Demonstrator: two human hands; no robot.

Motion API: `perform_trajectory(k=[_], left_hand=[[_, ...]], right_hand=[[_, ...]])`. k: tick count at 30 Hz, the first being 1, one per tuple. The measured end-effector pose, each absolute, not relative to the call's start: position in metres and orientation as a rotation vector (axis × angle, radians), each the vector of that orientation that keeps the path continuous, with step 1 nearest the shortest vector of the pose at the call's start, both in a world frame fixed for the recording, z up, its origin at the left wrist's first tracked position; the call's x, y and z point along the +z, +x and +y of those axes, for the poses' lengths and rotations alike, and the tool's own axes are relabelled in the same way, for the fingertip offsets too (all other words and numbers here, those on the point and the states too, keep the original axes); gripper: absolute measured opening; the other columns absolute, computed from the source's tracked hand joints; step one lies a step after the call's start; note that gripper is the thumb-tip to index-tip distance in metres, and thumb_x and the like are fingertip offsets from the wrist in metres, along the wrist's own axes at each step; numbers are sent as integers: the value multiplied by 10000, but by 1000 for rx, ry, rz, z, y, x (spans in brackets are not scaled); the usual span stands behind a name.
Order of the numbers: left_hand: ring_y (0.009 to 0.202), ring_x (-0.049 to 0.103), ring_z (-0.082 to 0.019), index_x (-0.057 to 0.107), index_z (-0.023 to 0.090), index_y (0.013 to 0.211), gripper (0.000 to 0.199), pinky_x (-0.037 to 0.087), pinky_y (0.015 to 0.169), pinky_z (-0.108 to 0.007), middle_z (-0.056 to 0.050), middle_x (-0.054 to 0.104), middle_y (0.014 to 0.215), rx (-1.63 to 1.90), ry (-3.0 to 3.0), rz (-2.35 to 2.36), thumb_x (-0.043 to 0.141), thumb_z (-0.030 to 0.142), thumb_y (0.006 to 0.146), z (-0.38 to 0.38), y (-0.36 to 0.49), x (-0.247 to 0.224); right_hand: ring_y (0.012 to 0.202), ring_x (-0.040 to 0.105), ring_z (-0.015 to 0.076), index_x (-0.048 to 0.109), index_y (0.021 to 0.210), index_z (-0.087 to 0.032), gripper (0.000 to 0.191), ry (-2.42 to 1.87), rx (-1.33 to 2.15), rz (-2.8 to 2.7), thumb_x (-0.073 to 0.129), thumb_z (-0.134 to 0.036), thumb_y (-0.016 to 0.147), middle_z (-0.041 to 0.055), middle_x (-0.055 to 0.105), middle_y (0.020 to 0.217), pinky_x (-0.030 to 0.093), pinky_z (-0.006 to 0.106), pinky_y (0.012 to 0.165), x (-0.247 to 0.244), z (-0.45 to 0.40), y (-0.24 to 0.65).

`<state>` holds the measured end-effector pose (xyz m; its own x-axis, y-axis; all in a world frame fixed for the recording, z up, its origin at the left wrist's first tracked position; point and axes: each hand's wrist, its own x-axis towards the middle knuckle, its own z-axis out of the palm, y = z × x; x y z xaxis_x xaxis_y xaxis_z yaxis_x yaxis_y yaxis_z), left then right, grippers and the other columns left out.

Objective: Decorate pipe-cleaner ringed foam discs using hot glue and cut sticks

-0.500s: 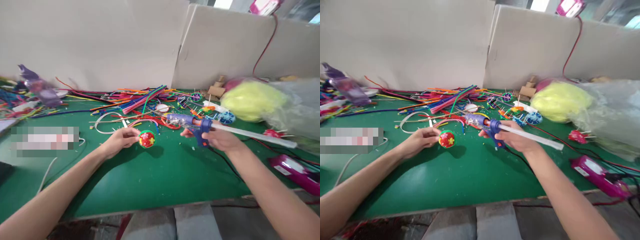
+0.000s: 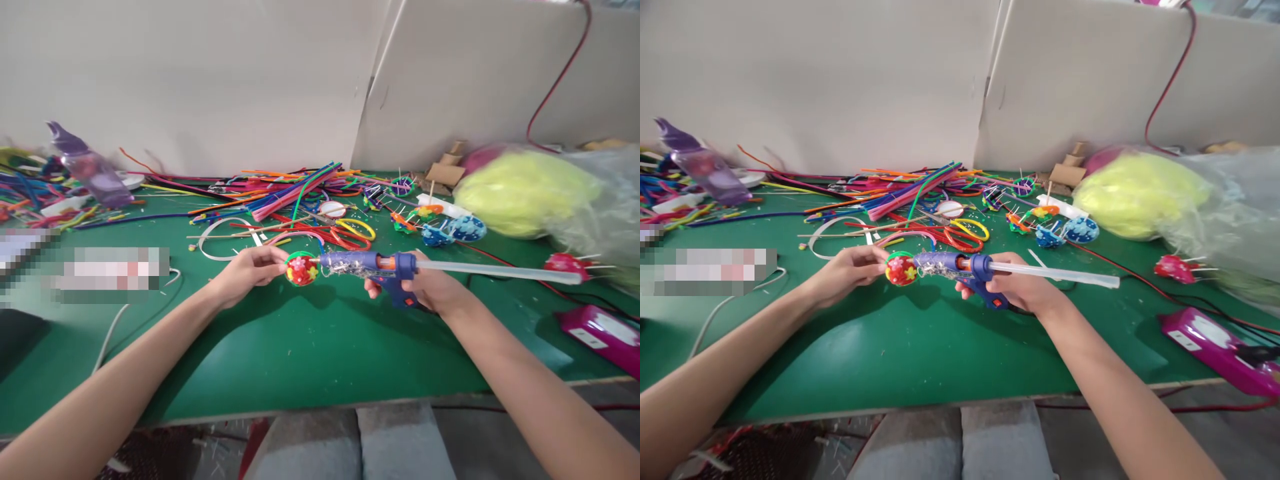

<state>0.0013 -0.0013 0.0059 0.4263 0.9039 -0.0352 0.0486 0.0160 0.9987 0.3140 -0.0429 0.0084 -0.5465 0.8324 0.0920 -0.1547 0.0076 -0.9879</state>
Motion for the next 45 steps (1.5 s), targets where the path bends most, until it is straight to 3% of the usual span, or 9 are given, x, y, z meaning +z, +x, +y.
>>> perform_trajectory(k=[7, 21, 30, 36, 45], left_hand=[[477, 354, -41, 660, 135, 783, 214, 198, 449, -191, 42, 475, 589, 889, 1380, 923, 784, 266, 669, 0, 0, 5], [477, 360, -37, 665, 135, 788, 212, 197, 447, -187, 45, 477, 581, 877, 1366, 924, 787, 261, 671, -1, 0, 5], [474, 361, -40, 668, 138, 792, 221, 202, 442, -187, 45, 480, 575, 889, 1347, 919, 798, 250, 652, -2, 1, 7], [476, 360, -44, 669, 140, 784, 199, 200, 443, -193, 42, 483, 576, 891, 1353, 911, 788, 245, 665, -1, 1, 6], [471, 356, -46, 671, 141, 778, 200, 201, 440, -199, 41, 484, 578, 900, 1361, 909, 789, 256, 664, -1, 1, 5]], right_hand=[[731, 695, 233, 713, 767, -164, 327, -720, 1647, -1518, 831, -422, 605, 81, 716, 733, 555, 371, 741, 9, -43, 314], [684, 694, 244, 718, 788, -171, 405, -838, 1615, -1503, 849, -470, 548, 90, 716, 701, 563, 356, 642, 15, -47, 310], [655, 687, 206, 724, 808, -159, 364, -802, 1638, -1475, 855, -407, 576, 81, 719, 692, 558, 307, 636, 11, -45, 313], [639, 674, 181, 736, 856, -165, 350, -779, 1631, -1469, 850, -364, 593, 69, 736, 753, 555, 302, 651, 9, -45, 313], [689, 689, 214, 726, 802, -193, 305, -825, 1613, -1498, 848, -372, 587, 67, 739, 789, 544, 330, 669, 7, -45, 316]])
